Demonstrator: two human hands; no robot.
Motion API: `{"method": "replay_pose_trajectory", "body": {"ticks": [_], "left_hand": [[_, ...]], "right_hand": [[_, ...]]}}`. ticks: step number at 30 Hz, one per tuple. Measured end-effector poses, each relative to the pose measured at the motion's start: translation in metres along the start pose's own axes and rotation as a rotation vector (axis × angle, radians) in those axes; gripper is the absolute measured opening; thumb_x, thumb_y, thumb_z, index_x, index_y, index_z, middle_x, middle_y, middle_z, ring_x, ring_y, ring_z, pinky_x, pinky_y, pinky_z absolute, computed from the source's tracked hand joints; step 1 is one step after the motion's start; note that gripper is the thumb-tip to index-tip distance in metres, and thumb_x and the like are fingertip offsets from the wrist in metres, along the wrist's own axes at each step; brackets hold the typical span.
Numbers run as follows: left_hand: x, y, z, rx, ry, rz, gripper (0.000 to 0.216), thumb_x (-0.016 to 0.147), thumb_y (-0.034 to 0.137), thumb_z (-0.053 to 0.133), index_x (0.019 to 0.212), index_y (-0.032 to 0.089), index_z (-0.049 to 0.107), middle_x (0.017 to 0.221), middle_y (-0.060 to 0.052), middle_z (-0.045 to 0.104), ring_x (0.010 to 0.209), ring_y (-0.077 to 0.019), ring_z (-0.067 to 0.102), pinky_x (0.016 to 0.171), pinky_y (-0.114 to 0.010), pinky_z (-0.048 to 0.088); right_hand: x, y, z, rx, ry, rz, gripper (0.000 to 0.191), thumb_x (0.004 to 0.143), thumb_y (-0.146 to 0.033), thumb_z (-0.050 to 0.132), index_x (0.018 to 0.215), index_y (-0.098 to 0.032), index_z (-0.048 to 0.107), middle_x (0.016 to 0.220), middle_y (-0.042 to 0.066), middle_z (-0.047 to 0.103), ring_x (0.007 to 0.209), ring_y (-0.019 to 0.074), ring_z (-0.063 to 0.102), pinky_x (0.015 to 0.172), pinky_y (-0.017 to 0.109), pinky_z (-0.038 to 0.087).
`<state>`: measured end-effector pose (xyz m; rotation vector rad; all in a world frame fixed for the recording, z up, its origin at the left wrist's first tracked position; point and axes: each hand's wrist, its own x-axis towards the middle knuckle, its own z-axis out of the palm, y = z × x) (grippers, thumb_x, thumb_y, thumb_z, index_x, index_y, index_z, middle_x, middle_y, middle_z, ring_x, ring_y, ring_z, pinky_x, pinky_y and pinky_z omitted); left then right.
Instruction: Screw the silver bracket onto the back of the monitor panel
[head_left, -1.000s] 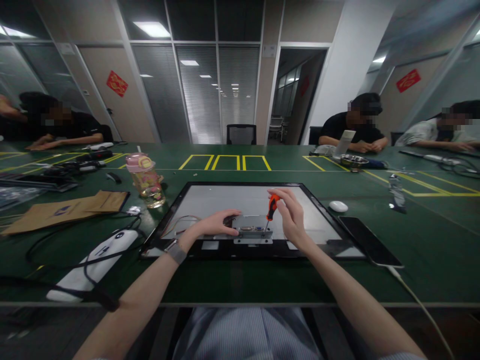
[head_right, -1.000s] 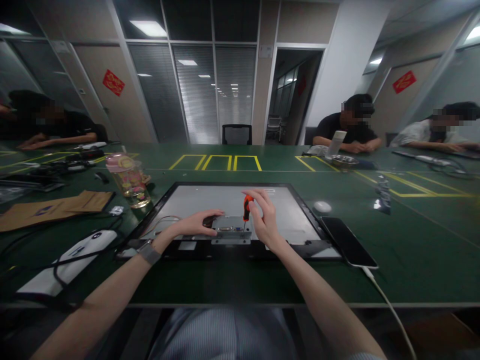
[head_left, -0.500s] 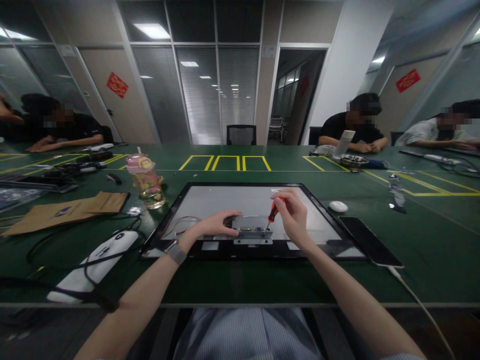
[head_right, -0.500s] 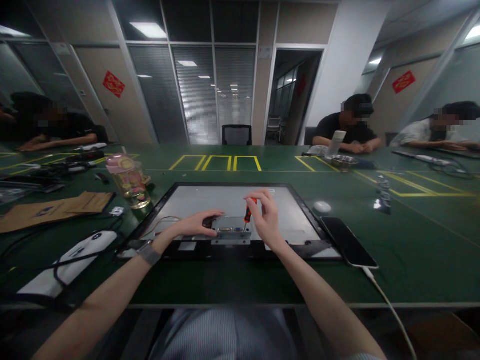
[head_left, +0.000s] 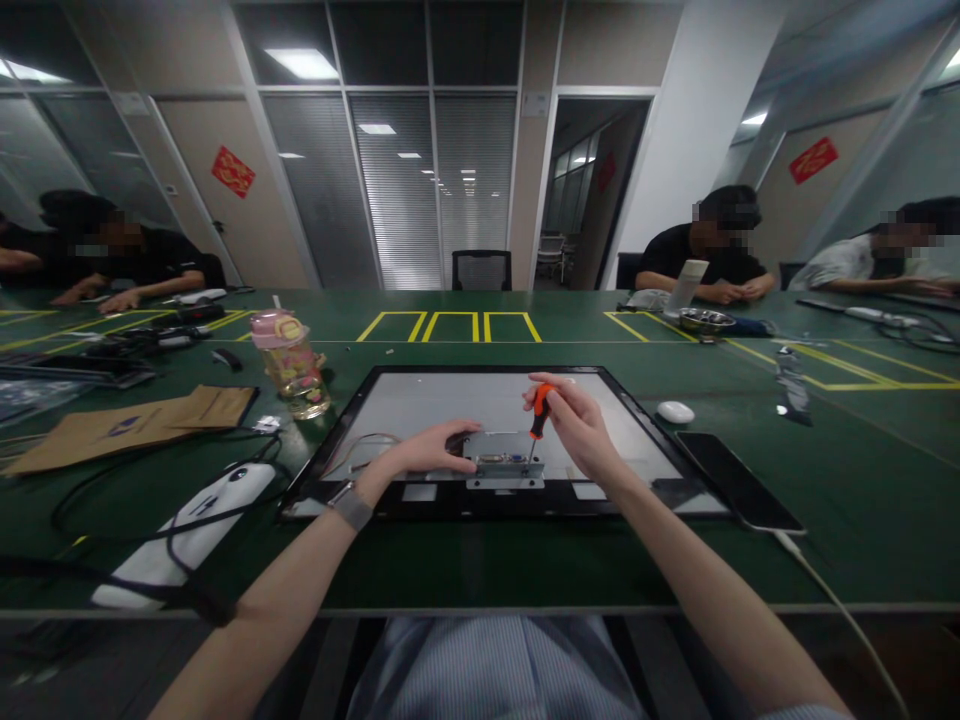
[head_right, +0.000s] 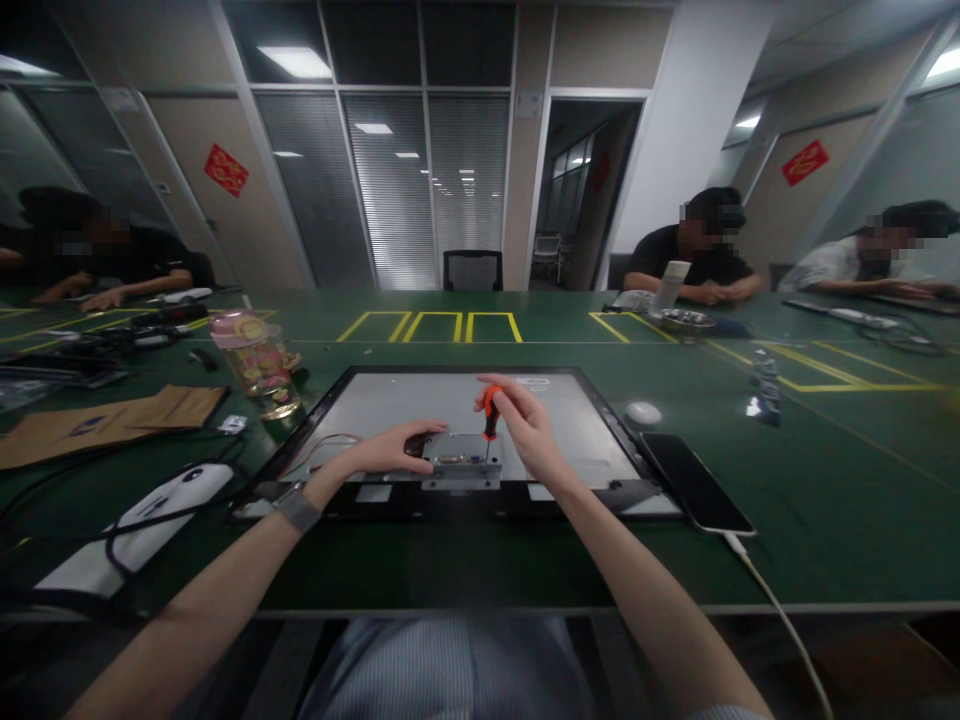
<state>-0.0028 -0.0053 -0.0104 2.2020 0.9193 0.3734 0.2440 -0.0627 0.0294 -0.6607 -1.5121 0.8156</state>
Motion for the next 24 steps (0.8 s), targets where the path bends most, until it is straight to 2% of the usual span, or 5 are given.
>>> {"method": "replay_pose_trajectory", "body": {"ticks": [7, 12, 15, 20, 24], "left_hand": [[0.0019, -0.002, 0.0008, -0.01, 0.01, 0.019, 0.07, 0.067, 0.046, 0.071, 0.129, 0.025, 0.047, 0.141, -0.005, 0.042, 0.13, -0.0241, 0.038, 0.111, -0.037, 0.026], [0.0016, -0.0006, 0.0006, -0.005, 0.015, 0.002, 0.071, 0.067, 0.047, 0.071, 0.13, 0.026, 0.046, 0.142, -0.004, 0.041, 0.131, -0.024, 0.038, 0.111, -0.037, 0.027], [0.0009, 0.0007, 0.0001, 0.019, 0.012, 0.001, 0.071, 0.067, 0.049, 0.071, 0.13, 0.026, 0.046, 0.143, -0.004, 0.04, 0.131, -0.0239, 0.037, 0.111, -0.036, 0.027], [0.0003, 0.0019, -0.0003, 0.035, 0.006, 0.0, 0.072, 0.068, 0.05, 0.069, 0.131, 0.025, 0.045, 0.143, -0.005, 0.039, 0.131, -0.0238, 0.037, 0.111, -0.036, 0.026], [-0.0001, 0.0027, -0.0004, 0.021, 0.006, 0.003, 0.071, 0.068, 0.049, 0.07, 0.131, 0.026, 0.045, 0.143, -0.005, 0.04, 0.131, -0.0238, 0.037, 0.111, -0.037, 0.026]], "right_hand": [[0.0009, -0.0021, -0.0005, -0.051, 0.041, -0.088, 0.013, 0.086, -0.032, 0.054, 0.084, -0.024, 0.064, 0.095, 0.005, 0.059, 0.097, 0.0205, 0.057, 0.086, 0.039, 0.047], [-0.0034, -0.0065, 0.0011, -0.302, 0.103, -0.165, 0.02, 0.089, -0.029, 0.049, 0.1, -0.025, 0.065, 0.096, 0.006, 0.059, 0.089, 0.0189, 0.058, 0.074, 0.035, 0.049], [-0.0051, -0.0093, 0.0024, -0.286, 0.073, -0.177, 0.026, 0.093, -0.027, 0.041, 0.11, -0.025, 0.059, 0.094, 0.005, 0.063, 0.087, 0.0186, 0.061, 0.077, 0.036, 0.049], [-0.0059, -0.0091, 0.0049, -0.289, 0.062, -0.19, 0.025, 0.093, -0.026, 0.039, 0.104, -0.023, 0.062, 0.096, 0.006, 0.066, 0.093, 0.0197, 0.062, 0.083, 0.038, 0.048], [-0.0063, -0.0045, 0.007, -0.321, 0.188, -0.243, 0.015, 0.086, -0.025, 0.055, 0.098, -0.025, 0.064, 0.093, 0.005, 0.063, 0.087, 0.0198, 0.06, 0.079, 0.038, 0.048]]}}
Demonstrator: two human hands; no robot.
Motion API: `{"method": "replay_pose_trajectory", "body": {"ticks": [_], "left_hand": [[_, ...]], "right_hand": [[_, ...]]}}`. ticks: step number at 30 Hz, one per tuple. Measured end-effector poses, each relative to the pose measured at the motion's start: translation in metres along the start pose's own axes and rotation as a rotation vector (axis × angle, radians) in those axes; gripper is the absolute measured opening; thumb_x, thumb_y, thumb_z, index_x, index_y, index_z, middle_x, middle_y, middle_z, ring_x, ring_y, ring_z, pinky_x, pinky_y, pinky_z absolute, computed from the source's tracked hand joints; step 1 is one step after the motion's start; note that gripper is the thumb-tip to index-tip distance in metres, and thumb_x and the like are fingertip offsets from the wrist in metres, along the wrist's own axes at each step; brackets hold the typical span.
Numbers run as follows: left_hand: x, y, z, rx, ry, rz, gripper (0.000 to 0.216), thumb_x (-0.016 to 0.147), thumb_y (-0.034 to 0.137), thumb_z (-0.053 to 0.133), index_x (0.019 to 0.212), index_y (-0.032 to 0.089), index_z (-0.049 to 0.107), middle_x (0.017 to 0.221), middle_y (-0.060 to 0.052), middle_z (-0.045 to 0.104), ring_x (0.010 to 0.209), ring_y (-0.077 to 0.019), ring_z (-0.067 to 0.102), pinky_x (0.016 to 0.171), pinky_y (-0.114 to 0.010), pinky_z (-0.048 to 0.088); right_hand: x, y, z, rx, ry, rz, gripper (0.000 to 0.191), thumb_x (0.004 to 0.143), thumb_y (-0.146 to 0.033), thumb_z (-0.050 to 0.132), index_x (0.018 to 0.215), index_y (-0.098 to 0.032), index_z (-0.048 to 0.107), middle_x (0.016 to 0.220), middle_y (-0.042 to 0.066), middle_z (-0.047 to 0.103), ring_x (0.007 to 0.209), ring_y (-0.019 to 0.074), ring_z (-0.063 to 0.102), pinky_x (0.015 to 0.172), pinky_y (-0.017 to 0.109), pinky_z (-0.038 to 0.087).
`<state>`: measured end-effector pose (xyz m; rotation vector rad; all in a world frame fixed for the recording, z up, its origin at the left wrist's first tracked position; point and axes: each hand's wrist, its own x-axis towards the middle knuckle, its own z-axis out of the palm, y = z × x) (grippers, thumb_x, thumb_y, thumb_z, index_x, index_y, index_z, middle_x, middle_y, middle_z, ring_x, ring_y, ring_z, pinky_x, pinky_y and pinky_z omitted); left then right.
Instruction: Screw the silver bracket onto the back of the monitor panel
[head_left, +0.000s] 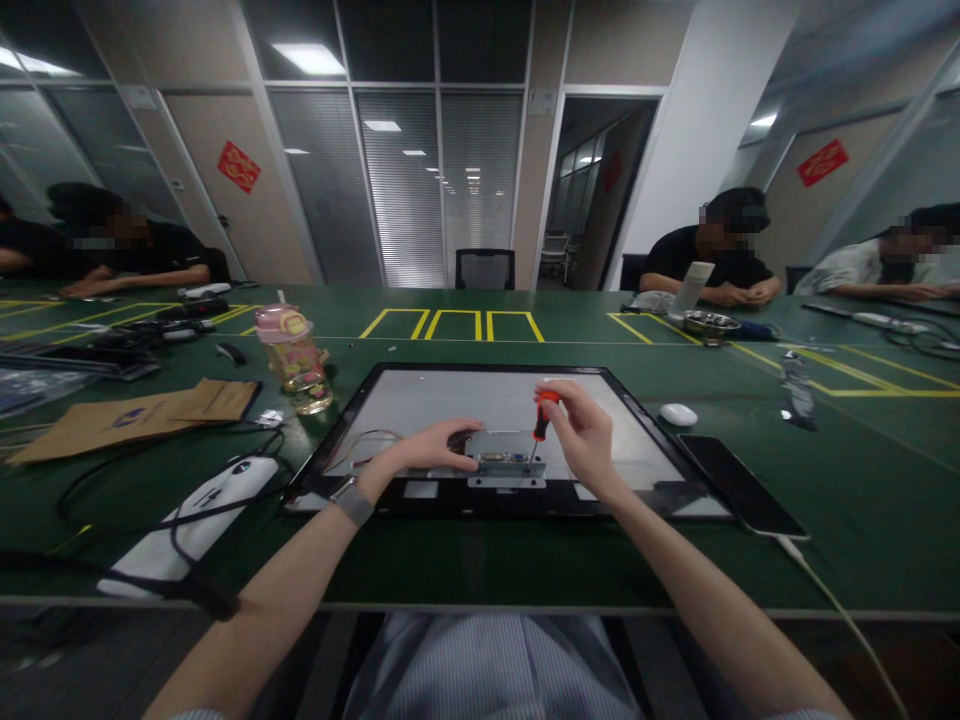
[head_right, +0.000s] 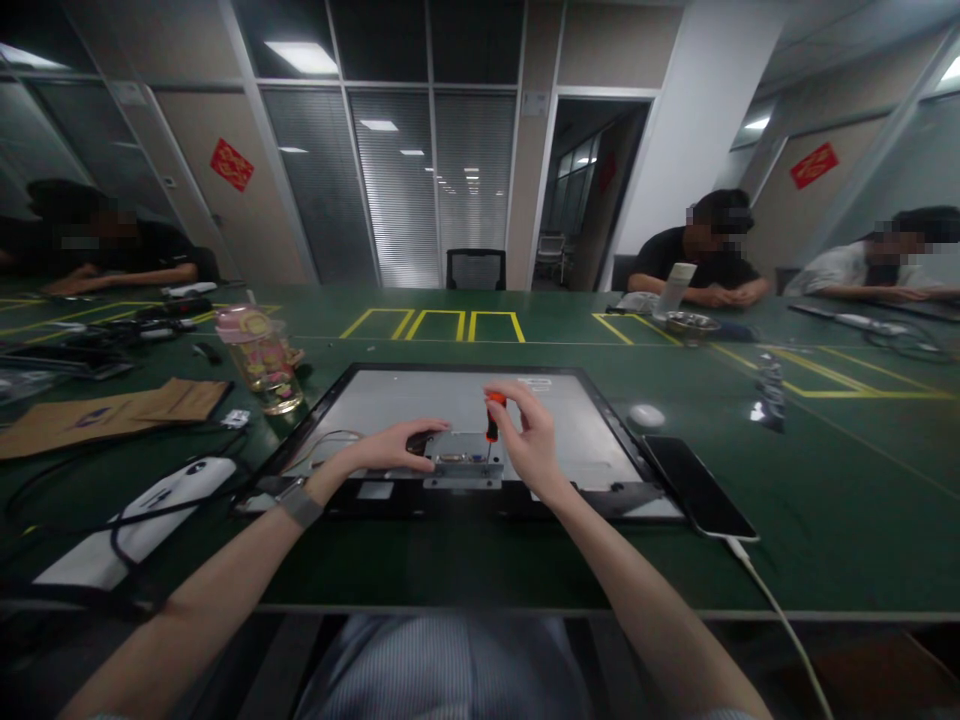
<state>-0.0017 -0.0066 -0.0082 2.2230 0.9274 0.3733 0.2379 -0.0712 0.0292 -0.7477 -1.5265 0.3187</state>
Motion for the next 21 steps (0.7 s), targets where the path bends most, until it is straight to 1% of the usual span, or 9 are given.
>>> {"method": "replay_pose_trajectory", "body": {"ticks": [2, 4, 8, 10, 12, 15, 17, 19, 21], "left_hand": [[0.0, -0.0004, 0.0, -0.011, 0.0, -0.003, 0.071, 0.068, 0.048, 0.07, 0.131, 0.025, 0.045, 0.143, -0.004, 0.04, 0.131, -0.024, 0.037, 0.111, -0.037, 0.026], [0.0002, -0.0016, 0.0002, -0.014, 0.001, -0.006, 0.072, 0.068, 0.048, 0.07, 0.131, 0.025, 0.045, 0.143, -0.004, 0.039, 0.132, -0.0242, 0.036, 0.112, -0.037, 0.025], [0.0013, -0.0046, 0.0009, 0.0, 0.001, 0.0, 0.072, 0.068, 0.049, 0.07, 0.131, 0.025, 0.045, 0.144, -0.005, 0.039, 0.132, -0.0242, 0.035, 0.112, -0.037, 0.025], [0.0019, -0.0055, 0.0014, 0.003, 0.0, 0.009, 0.072, 0.068, 0.049, 0.07, 0.131, 0.024, 0.045, 0.143, -0.005, 0.039, 0.131, -0.0239, 0.037, 0.111, -0.036, 0.026], [0.0021, -0.0059, 0.0018, 0.004, -0.002, 0.02, 0.072, 0.069, 0.049, 0.07, 0.131, 0.023, 0.045, 0.143, -0.006, 0.039, 0.131, -0.0238, 0.037, 0.111, -0.036, 0.027], [0.002, -0.0061, 0.0021, 0.007, -0.001, 0.027, 0.072, 0.069, 0.05, 0.069, 0.131, 0.025, 0.044, 0.143, -0.005, 0.039, 0.131, -0.0236, 0.037, 0.111, -0.036, 0.027], [0.0018, -0.0061, 0.0019, 0.009, 0.001, 0.025, 0.072, 0.069, 0.05, 0.069, 0.131, 0.025, 0.044, 0.143, -0.005, 0.039, 0.131, -0.0235, 0.037, 0.111, -0.036, 0.027], [0.0016, -0.0059, 0.0016, 0.014, -0.001, 0.026, 0.072, 0.069, 0.05, 0.069, 0.131, 0.025, 0.044, 0.143, -0.005, 0.039, 0.132, -0.0236, 0.036, 0.111, -0.036, 0.026], [0.0014, -0.0054, 0.0013, 0.017, -0.002, 0.025, 0.071, 0.069, 0.05, 0.069, 0.131, 0.025, 0.045, 0.143, -0.005, 0.039, 0.132, -0.0237, 0.036, 0.111, -0.036, 0.026]], "right_hand": [[-0.0006, 0.0012, 0.0005, -0.054, 0.067, -0.036, 0.012, 0.081, -0.024, 0.062, 0.092, -0.025, 0.066, 0.089, 0.004, 0.06, 0.085, 0.0194, 0.058, 0.078, 0.037, 0.047], [-0.001, 0.0011, -0.0002, -0.092, 0.081, -0.054, 0.011, 0.08, -0.023, 0.062, 0.091, -0.025, 0.067, 0.086, 0.003, 0.057, 0.083, 0.0187, 0.056, 0.077, 0.036, 0.045], [-0.0017, -0.0013, -0.0023, -0.087, -0.003, -0.037, 0.023, 0.089, -0.023, 0.046, 0.103, -0.024, 0.064, 0.092, 0.006, 0.055, 0.085, 0.019, 0.056, 0.076, 0.036, 0.046], [-0.0018, -0.0021, -0.0022, -0.084, -0.029, -0.05, 0.026, 0.089, -0.021, 0.044, 0.108, -0.024, 0.061, 0.097, 0.007, 0.056, 0.088, 0.0197, 0.056, 0.078, 0.037, 0.046], [-0.0014, -0.0021, -0.0014, -0.106, -0.01, -0.086, 0.024, 0.086, -0.019, 0.05, 0.107, -0.024, 0.061, 0.097, 0.007, 0.057, 0.09, 0.0201, 0.056, 0.079, 0.038, 0.045], [-0.0002, -0.0015, -0.0004, -0.114, 0.048, -0.099, 0.019, 0.079, -0.019, 0.062, 0.097, -0.024, 0.064, 0.091, 0.005, 0.056, 0.086, 0.0194, 0.056, 0.077, 0.036, 0.045], [0.0007, -0.0008, -0.0006, -0.055, 0.067, -0.053, 0.011, 0.077, -0.021, 0.065, 0.088, -0.024, 0.065, 0.087, 0.004, 0.055, 0.083, 0.0181, 0.055, 0.074, 0.034, 0.046], [0.0016, 0.0006, -0.0016, 0.039, 0.05, 0.03, 0.004, 0.078, -0.023, 0.065, 0.082, -0.023, 0.066, 0.085, 0.003, 0.055, 0.08, 0.0167, 0.055, 0.07, 0.032, 0.046], [0.0027, 0.0029, -0.0027, 0.133, 0.008, 0.126, 0.008, 0.082, -0.027, 0.06, 0.086, -0.024, 0.067, 0.083, 0.002, 0.058, 0.077, 0.0158, 0.056, 0.067, 0.03, 0.046]]}}
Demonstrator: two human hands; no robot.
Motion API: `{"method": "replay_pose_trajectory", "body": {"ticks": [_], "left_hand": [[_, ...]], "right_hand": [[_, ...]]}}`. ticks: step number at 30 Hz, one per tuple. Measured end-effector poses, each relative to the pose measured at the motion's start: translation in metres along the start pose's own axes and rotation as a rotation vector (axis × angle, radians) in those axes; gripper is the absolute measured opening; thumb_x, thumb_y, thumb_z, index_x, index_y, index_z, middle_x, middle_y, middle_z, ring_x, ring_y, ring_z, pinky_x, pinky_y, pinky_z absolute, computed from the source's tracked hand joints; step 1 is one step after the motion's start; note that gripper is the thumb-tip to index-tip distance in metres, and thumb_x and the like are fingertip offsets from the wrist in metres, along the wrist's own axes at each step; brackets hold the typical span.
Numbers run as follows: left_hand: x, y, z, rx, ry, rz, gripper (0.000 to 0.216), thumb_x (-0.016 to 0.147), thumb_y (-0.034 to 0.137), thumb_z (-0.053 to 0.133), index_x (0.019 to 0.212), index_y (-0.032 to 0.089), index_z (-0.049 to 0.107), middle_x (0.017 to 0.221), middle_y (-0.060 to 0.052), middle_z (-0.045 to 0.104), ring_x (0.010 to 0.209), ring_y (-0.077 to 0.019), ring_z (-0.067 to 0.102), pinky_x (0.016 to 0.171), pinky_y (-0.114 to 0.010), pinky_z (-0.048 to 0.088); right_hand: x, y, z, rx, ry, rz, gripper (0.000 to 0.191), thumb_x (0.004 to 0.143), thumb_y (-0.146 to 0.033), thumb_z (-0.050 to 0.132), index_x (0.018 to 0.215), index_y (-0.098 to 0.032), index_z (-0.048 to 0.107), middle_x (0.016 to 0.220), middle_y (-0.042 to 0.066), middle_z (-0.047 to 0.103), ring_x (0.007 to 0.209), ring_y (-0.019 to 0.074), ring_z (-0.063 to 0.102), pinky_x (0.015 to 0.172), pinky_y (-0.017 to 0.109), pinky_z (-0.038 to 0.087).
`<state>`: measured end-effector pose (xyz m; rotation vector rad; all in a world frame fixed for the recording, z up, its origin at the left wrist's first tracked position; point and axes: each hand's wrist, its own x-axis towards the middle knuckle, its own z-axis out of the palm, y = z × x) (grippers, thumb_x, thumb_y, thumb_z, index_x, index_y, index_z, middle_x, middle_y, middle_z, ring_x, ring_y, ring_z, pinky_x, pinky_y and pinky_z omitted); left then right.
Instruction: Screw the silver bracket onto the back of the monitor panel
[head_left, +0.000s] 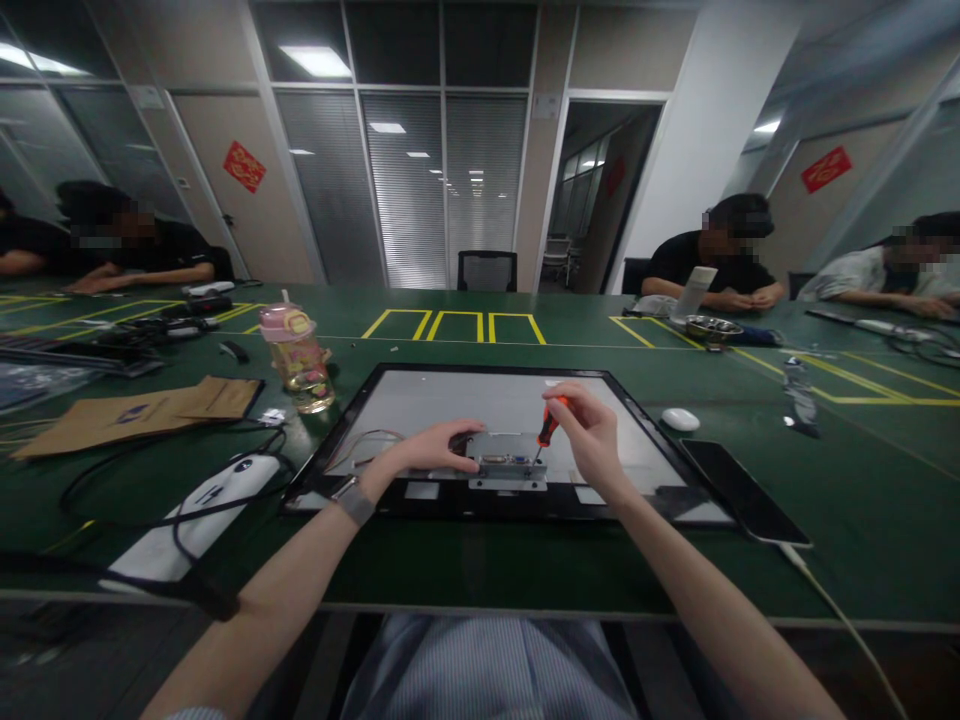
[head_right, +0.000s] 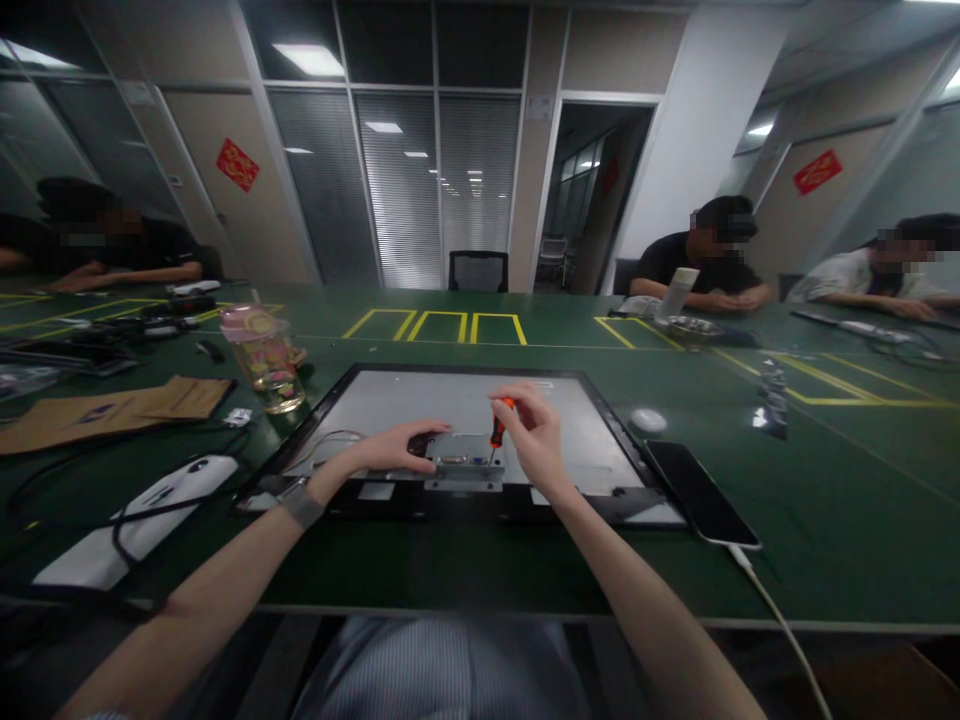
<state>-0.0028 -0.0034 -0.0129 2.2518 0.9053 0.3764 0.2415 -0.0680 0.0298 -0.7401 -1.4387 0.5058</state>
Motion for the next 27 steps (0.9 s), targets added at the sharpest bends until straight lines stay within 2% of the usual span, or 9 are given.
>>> {"method": "replay_pose_trajectory", "body": {"ticks": [4, 7, 9, 11, 15, 21, 24, 27], "left_hand": [[-0.0003, 0.0008, -0.0002, 0.0, 0.004, -0.008, 0.071, 0.069, 0.05, 0.069, 0.131, 0.025, 0.045, 0.143, -0.005, 0.04, 0.132, -0.0236, 0.036, 0.111, -0.037, 0.026], [-0.0005, 0.0012, -0.0003, -0.004, 0.001, -0.011, 0.071, 0.069, 0.05, 0.069, 0.13, 0.025, 0.045, 0.143, -0.005, 0.039, 0.132, -0.0235, 0.036, 0.111, -0.036, 0.026], [-0.0005, 0.0013, -0.0004, -0.003, 0.003, -0.014, 0.071, 0.069, 0.05, 0.069, 0.13, 0.025, 0.045, 0.143, -0.005, 0.039, 0.131, -0.0236, 0.037, 0.111, -0.036, 0.026], [-0.0004, 0.0012, -0.0005, 0.002, 0.005, -0.018, 0.071, 0.069, 0.05, 0.069, 0.131, 0.024, 0.045, 0.143, -0.005, 0.039, 0.131, -0.0239, 0.037, 0.111, -0.036, 0.026], [-0.0001, 0.0011, -0.0002, 0.011, 0.007, -0.021, 0.072, 0.068, 0.05, 0.069, 0.131, 0.024, 0.045, 0.143, -0.005, 0.04, 0.131, -0.0241, 0.037, 0.111, -0.037, 0.026], [0.0005, 0.002, 0.0002, -0.007, 0.003, -0.018, 0.071, 0.068, 0.048, 0.07, 0.13, 0.023, 0.045, 0.142, -0.006, 0.041, 0.13, -0.0235, 0.038, 0.111, -0.035, 0.027], [0.0006, 0.0013, 0.0002, -0.006, 0.009, -0.006, 0.071, 0.068, 0.049, 0.07, 0.13, 0.024, 0.045, 0.142, -0.005, 0.041, 0.13, -0.0237, 0.038, 0.11, -0.036, 0.027], [0.0009, 0.0003, 0.0004, -0.013, 0.003, 0.008, 0.071, 0.069, 0.049, 0.069, 0.131, 0.024, 0.045, 0.142, -0.005, 0.041, 0.13, -0.0233, 0.038, 0.11, -0.035, 0.027]], "right_hand": [[0.0031, 0.0039, -0.0012, 0.19, -0.066, 0.117, 0.02, 0.088, -0.031, 0.05, 0.102, -0.025, 0.064, 0.085, 0.003, 0.064, 0.081, 0.0165, 0.06, 0.073, 0.033, 0.048], [0.0048, 0.0041, -0.0009, 0.296, -0.071, 0.144, 0.017, 0.087, -0.032, 0.052, 0.093, -0.024, 0.066, 0.091, 0.004, 0.064, 0.089, 0.0182, 0.06, 0.082, 0.037, 0.048], [0.0051, 0.0036, -0.001, 0.296, -0.049, 0.142, 0.012, 0.082, -0.032, 0.059, 0.083, -0.024, 0.068, 0.093, 0.004, 0.062, 0.092, 0.0186, 0.059, 0.087, 0.038, 0.047], [0.005, 0.0033, -0.0012, 0.286, -0.047, 0.153, 0.009, 0.078, -0.033, 0.064, 0.08, -0.025, 0.068, 0.09, 0.003, 0.062, 0.089, 0.0181, 0.059, 0.088, 0.037, 0.048], [0.0047, 0.0033, -0.0014, 0.308, -0.129, 0.183, 0.02, 0.086, -0.035, 0.054, 0.1, -0.026, 0.065, 0.084, 0.003, 0.064, 0.082, 0.0176, 0.062, 0.083, 0.038, 0.049], [0.0024, -0.0009, -0.001, 0.164, -0.167, 0.062, 0.025, 0.092, -0.032, 0.043, 0.107, -0.023, 0.061, 0.098, 0.006, 0.066, 0.089, 0.0196, 0.064, 0.086, 0.041, 0.047], [0.0001, -0.0022, -0.0002, 0.066, -0.156, 0.045, 0.024, 0.09, -0.03, 0.048, 0.111, -0.025, 0.06, 0.1, 0.006, 0.065, 0.089, 0.0197, 0.063, 0.081, 0.039, 0.049], [-0.001, 0.0, 0.0004, -0.072, -0.06, -0.043, 0.019, 0.082, -0.026, 0.061, 0.101, -0.026, 0.064, 0.092, 0.004, 0.061, 0.086, 0.0192, 0.059, 0.079, 0.038, 0.048]]}}
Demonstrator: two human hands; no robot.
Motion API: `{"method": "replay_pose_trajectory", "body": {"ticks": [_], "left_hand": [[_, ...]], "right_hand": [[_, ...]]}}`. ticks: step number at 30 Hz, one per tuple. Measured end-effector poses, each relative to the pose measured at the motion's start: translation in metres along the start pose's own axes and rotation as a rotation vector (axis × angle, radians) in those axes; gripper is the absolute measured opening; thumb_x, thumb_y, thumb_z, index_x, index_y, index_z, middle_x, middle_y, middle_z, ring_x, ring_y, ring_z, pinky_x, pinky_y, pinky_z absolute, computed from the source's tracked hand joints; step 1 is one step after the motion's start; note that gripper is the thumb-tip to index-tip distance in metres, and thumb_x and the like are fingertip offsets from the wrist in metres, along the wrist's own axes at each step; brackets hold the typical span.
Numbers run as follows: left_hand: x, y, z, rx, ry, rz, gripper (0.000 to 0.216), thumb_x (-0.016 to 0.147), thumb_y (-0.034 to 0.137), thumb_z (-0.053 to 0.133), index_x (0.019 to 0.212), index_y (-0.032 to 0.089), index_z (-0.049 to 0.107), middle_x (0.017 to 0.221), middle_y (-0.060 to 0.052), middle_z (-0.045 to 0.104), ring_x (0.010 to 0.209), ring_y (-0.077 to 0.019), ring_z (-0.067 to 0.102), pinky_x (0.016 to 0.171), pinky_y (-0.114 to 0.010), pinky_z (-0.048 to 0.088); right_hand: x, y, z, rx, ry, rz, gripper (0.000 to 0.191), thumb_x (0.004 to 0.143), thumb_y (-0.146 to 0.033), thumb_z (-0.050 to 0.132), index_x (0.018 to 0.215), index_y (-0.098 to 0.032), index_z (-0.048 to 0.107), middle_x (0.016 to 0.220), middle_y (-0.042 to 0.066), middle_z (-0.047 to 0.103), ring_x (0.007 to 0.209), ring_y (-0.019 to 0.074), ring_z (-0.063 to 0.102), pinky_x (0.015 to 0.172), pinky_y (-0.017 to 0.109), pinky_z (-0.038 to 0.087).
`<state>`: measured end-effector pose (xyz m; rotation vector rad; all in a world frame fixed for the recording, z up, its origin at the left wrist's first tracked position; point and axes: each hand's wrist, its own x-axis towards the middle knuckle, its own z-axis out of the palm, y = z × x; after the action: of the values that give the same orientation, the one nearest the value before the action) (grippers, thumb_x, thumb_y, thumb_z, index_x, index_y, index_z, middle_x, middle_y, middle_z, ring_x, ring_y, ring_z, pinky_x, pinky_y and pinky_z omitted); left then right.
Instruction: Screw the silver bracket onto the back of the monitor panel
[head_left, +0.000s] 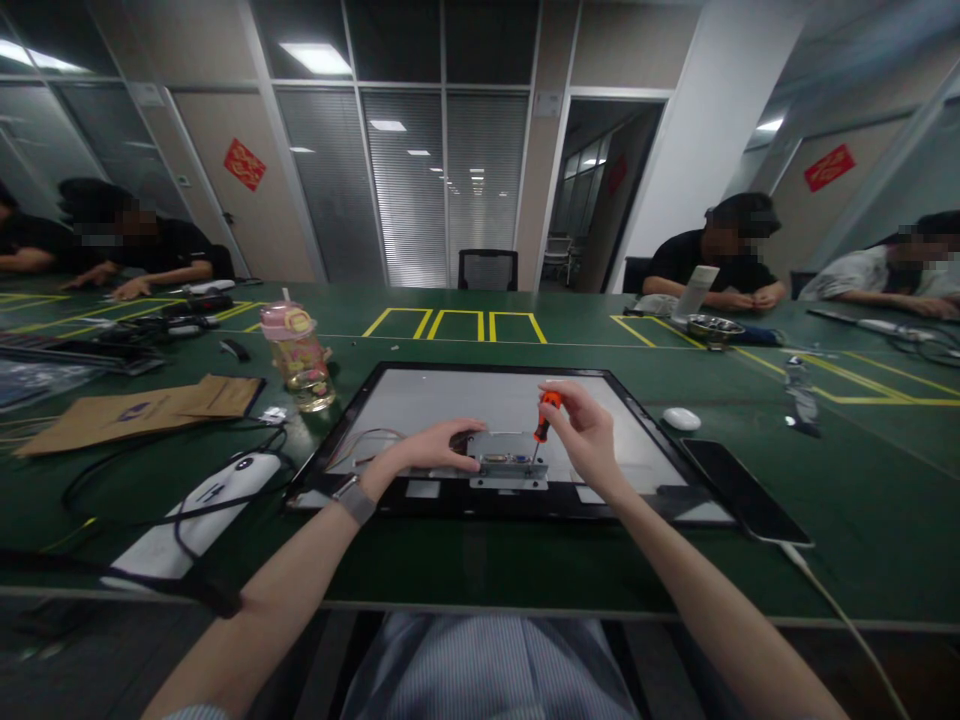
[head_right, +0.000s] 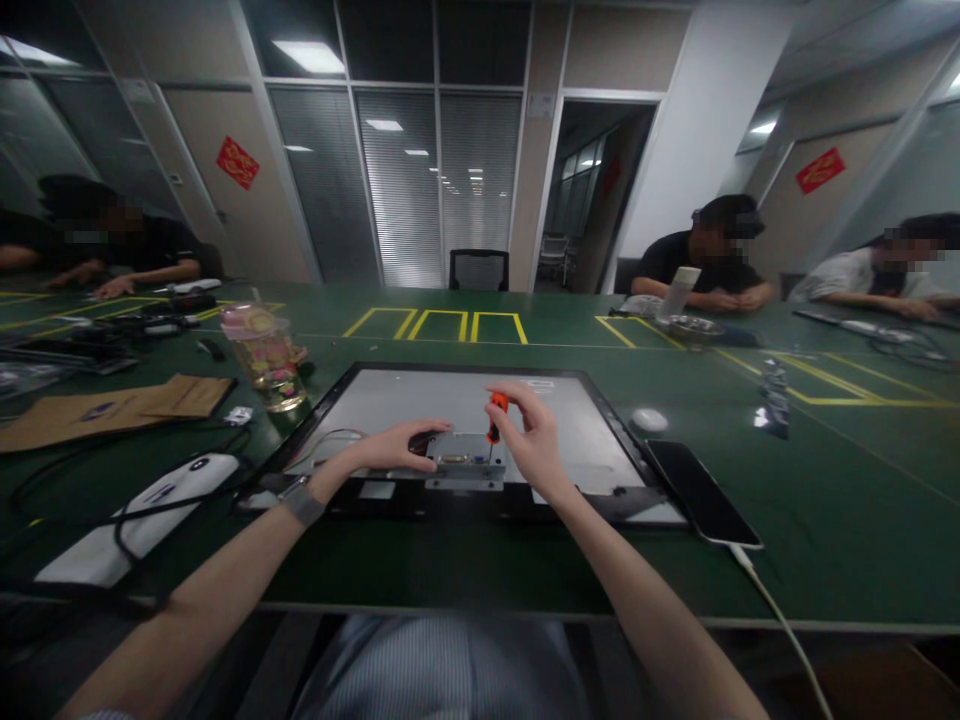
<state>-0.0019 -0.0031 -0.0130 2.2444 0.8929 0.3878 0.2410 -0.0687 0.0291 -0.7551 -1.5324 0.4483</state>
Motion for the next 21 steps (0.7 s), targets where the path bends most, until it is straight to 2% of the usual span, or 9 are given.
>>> {"method": "replay_pose_trajectory", "body": {"ticks": [3, 9, 16, 21], "left_hand": [[0.0003, -0.0009, 0.0, -0.002, -0.008, -0.004, 0.071, 0.069, 0.049, 0.069, 0.131, 0.024, 0.045, 0.143, -0.005, 0.04, 0.131, -0.0231, 0.037, 0.11, -0.035, 0.027], [-0.0003, 0.0004, -0.0007, 0.01, -0.009, -0.024, 0.072, 0.069, 0.05, 0.069, 0.131, 0.024, 0.045, 0.143, -0.005, 0.039, 0.131, -0.0238, 0.037, 0.111, -0.036, 0.026], [-0.0015, 0.0038, -0.0003, -0.009, 0.001, -0.025, 0.069, 0.069, 0.047, 0.07, 0.13, 0.026, 0.046, 0.143, -0.004, 0.04, 0.131, -0.0238, 0.037, 0.111, -0.036, 0.026], [-0.0007, 0.0013, 0.0002, 0.014, 0.004, -0.021, 0.07, 0.069, 0.047, 0.07, 0.13, 0.025, 0.046, 0.143, -0.004, 0.04, 0.132, -0.0231, 0.036, 0.111, -0.035, 0.025]], "right_hand": [[-0.0009, 0.0015, -0.0003, -0.115, 0.045, -0.077, 0.017, 0.079, -0.025, 0.064, 0.095, -0.026, 0.066, 0.088, 0.003, 0.056, 0.083, 0.0187, 0.056, 0.08, 0.038, 0.046], [-0.0048, -0.0018, -0.0017, -0.03, -0.035, -0.046, 0.028, 0.091, -0.024, 0.043, 0.113, -0.027, 0.059, 0.103, 0.007, 0.061, 0.093, 0.021, 0.059, 0.083, 0.04, 0.045], [-0.0037, 0.0005, 0.0007, -0.199, 0.104, -0.15, 0.017, 0.078, -0.024, 0.064, 0.094, -0.026, 0.065, 0.087, 0.004, 0.054, 0.083, 0.0204, 0.054, 0.079, 0.038, 0.044], [-0.0069, -0.0039, 0.0005, -0.202, 0.038, -0.191, 0.026, 0.088, -0.021, 0.045, 0.108, -0.025, 0.06, 0.097, 0.007, 0.053, 0.092, 0.0218, 0.053, 0.082, 0.039, 0.042]]}}
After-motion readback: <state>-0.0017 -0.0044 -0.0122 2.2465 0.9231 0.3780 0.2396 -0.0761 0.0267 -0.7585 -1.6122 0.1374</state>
